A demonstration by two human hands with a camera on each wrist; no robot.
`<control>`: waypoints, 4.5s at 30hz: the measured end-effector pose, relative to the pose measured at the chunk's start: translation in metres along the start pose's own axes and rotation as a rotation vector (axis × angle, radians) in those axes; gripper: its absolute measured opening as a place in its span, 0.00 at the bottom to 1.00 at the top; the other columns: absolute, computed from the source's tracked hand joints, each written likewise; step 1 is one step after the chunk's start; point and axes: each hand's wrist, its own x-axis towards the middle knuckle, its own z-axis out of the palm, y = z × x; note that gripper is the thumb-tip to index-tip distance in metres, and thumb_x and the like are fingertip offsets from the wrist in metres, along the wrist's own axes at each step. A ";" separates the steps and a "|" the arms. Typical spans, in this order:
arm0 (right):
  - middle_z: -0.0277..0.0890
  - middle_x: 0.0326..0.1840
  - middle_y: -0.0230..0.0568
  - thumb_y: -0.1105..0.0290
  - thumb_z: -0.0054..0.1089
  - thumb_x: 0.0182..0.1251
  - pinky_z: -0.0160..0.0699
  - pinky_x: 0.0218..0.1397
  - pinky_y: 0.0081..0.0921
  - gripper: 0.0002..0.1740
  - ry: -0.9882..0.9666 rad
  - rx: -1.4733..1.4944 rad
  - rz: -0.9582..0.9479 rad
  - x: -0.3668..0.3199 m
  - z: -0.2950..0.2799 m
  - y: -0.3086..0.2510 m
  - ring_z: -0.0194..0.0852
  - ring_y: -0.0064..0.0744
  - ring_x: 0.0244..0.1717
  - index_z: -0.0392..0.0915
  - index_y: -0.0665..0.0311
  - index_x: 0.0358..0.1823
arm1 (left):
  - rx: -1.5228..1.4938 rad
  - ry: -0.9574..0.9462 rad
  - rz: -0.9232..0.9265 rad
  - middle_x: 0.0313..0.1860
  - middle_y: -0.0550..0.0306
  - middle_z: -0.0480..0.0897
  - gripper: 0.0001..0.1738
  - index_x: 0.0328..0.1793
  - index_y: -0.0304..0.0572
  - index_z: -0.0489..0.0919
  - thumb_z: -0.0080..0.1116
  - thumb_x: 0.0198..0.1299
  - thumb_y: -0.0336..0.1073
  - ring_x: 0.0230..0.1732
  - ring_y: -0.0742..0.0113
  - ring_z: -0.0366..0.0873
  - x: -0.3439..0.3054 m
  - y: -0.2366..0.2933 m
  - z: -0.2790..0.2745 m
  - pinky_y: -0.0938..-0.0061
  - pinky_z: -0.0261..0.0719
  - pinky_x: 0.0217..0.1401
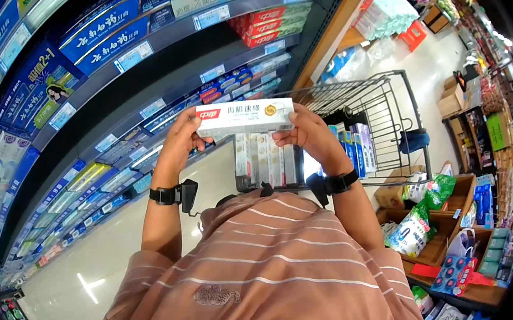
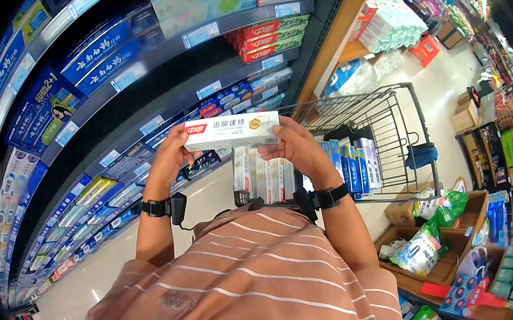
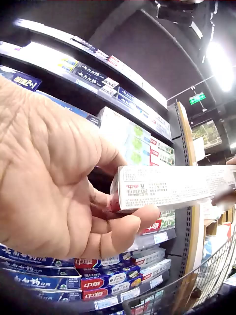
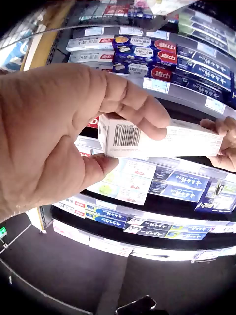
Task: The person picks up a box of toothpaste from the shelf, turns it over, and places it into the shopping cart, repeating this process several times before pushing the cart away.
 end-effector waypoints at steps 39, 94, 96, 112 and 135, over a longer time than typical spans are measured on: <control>0.78 0.55 0.49 0.69 0.49 0.72 0.84 0.54 0.37 0.26 0.353 0.024 0.020 -0.063 -0.063 0.048 0.83 0.43 0.52 0.64 0.68 0.70 | 0.665 0.128 0.278 0.48 0.53 0.83 0.25 0.59 0.39 0.77 0.66 0.64 0.47 0.50 0.69 0.77 0.106 0.018 -0.032 0.74 0.74 0.56; 0.73 0.32 0.42 0.70 0.66 0.52 0.79 0.37 0.38 0.13 0.207 -1.462 -0.180 -0.047 -0.131 0.255 0.77 0.44 0.38 0.73 0.63 0.36 | 1.174 0.595 0.562 0.48 0.36 0.83 0.35 0.59 0.39 0.80 0.35 0.75 0.62 0.53 0.46 0.81 0.223 -0.035 -0.047 0.60 0.75 0.60; 0.74 0.32 0.42 0.70 0.66 0.52 0.79 0.37 0.39 0.13 0.205 -1.459 -0.190 -0.046 -0.132 0.253 0.77 0.45 0.38 0.73 0.63 0.36 | 1.192 0.581 0.557 0.50 0.36 0.83 0.35 0.59 0.39 0.80 0.35 0.75 0.62 0.53 0.45 0.81 0.225 -0.032 -0.052 0.60 0.74 0.61; 0.76 0.27 0.41 0.68 0.61 0.58 0.79 0.30 0.40 0.12 0.328 -1.549 -0.354 -0.055 -0.140 0.281 0.79 0.43 0.30 0.76 0.64 0.41 | 1.261 0.430 0.667 0.61 0.34 0.78 0.32 0.63 0.30 0.77 0.45 0.75 0.56 0.65 0.44 0.74 0.236 -0.026 -0.089 0.61 0.68 0.69; 0.81 0.38 0.57 0.71 0.57 0.67 0.78 0.42 0.48 0.07 0.397 -0.929 -0.133 -0.121 -0.125 0.194 0.80 0.61 0.42 0.75 0.65 0.43 | 1.426 0.025 -0.431 0.56 0.34 0.82 0.39 0.64 0.29 0.72 0.63 0.58 0.57 0.58 0.41 0.82 0.028 -0.253 0.144 0.55 0.79 0.61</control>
